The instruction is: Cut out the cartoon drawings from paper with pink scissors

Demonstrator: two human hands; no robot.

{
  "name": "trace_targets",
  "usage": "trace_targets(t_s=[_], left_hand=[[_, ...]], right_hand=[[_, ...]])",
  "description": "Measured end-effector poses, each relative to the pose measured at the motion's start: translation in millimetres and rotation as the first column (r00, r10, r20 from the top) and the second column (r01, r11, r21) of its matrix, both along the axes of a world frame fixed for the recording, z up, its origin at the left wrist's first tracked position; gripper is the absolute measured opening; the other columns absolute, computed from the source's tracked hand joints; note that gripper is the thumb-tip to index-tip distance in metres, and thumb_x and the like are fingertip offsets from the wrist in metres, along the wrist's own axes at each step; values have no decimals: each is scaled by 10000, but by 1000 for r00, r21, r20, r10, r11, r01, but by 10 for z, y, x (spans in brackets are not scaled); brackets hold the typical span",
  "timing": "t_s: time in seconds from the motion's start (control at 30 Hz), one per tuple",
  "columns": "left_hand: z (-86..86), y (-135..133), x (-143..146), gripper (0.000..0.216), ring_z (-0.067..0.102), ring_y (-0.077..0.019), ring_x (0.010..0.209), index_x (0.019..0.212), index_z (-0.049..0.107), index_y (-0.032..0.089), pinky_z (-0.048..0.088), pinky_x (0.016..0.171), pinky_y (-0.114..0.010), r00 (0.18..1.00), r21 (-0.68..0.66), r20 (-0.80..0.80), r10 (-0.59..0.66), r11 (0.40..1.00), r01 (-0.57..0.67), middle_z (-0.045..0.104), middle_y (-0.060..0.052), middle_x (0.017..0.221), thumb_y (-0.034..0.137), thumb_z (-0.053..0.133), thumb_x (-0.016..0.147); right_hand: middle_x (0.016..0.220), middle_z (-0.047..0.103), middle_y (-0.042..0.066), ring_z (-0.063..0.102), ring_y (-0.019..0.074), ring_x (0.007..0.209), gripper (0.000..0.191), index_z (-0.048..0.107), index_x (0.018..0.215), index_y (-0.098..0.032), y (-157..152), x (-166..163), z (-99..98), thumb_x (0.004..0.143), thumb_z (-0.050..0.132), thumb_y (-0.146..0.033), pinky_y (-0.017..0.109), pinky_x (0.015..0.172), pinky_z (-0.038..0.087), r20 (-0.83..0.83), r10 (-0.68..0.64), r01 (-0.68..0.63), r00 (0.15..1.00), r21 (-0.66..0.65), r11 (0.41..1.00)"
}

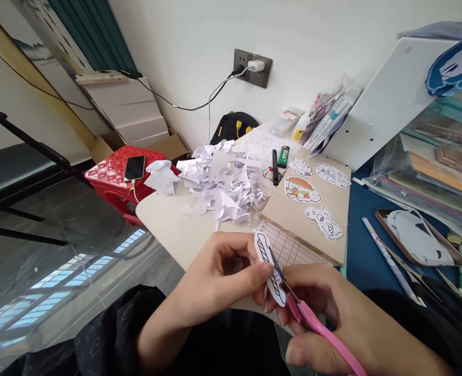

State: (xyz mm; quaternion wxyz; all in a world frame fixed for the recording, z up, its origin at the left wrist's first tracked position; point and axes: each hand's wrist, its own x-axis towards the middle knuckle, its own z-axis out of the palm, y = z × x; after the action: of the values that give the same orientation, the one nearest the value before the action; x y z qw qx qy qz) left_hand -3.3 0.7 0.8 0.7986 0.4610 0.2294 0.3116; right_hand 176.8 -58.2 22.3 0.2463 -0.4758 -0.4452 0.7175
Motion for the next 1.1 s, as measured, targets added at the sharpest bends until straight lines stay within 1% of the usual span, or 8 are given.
trace_targets(t_s=[0.17,0.33,0.5,0.63,0.8,0.97,1.03,1.1], left_hand=[[19,2,10,179,607,-71,542,637,641,82,493,555,-119,1000,-23,22,-11,1000,11,616,16,551,126,733,785],[0,-1,8,220,607,-70,552,628,621,88,495,564,-120,1000,6,-1,-5,1000,5,618,11,557,159,697,822],[-1,-5,-2,234,608,-82,551,611,621,94,499,566,-136,1000,24,-21,1,1000,0,625,2,548,177,708,812],[17,-4,11,216,610,-98,540,625,635,104,498,554,-154,999,20,-30,21,1000,-21,613,8,515,195,719,801],[23,-9,20,233,615,-114,543,616,641,112,502,558,-175,997,35,-62,38,999,-35,640,-9,525,228,722,801],[14,-17,7,214,628,-126,540,665,681,107,501,550,-191,994,45,-107,23,999,-19,680,-30,560,257,707,816],[15,-24,3,216,634,-126,545,673,688,104,501,552,-189,995,42,-102,14,999,-9,686,-32,565,256,694,827],[14,-31,2,213,637,-121,554,678,691,102,502,560,-182,996,39,-87,14,999,-11,684,-30,569,243,683,838]], right_hand=[[639,447,-49,374,124,571,199,595,749,-171,-19,-11,-6,639,750,-230,251,529,307,43,-20,19,999,20,1000],[625,423,-46,369,138,585,137,672,806,-168,-30,-23,-37,671,685,-190,259,534,319,99,-13,6,995,64,998],[619,411,-55,363,133,584,145,666,830,-170,-43,-13,-76,688,697,-180,249,539,328,110,-15,7,994,77,997],[614,389,-57,346,133,589,116,659,810,-173,-37,-19,-53,697,685,-185,248,541,323,119,-13,5,993,74,997],[608,381,-59,331,130,579,115,669,820,-173,-23,-21,-30,706,683,-180,257,531,295,96,-4,-5,995,85,996],[636,452,-48,387,130,579,185,628,813,-164,-35,-14,-35,668,734,-207,256,529,308,30,-50,48,998,57,997],[652,452,-48,387,128,581,195,620,813,-170,-39,-17,-22,672,744,-221,256,526,306,-4,-38,38,999,46,998],[659,452,-48,382,126,578,187,619,807,-172,-39,-26,-12,670,740,-214,259,526,306,7,-30,29,1000,39,999]])
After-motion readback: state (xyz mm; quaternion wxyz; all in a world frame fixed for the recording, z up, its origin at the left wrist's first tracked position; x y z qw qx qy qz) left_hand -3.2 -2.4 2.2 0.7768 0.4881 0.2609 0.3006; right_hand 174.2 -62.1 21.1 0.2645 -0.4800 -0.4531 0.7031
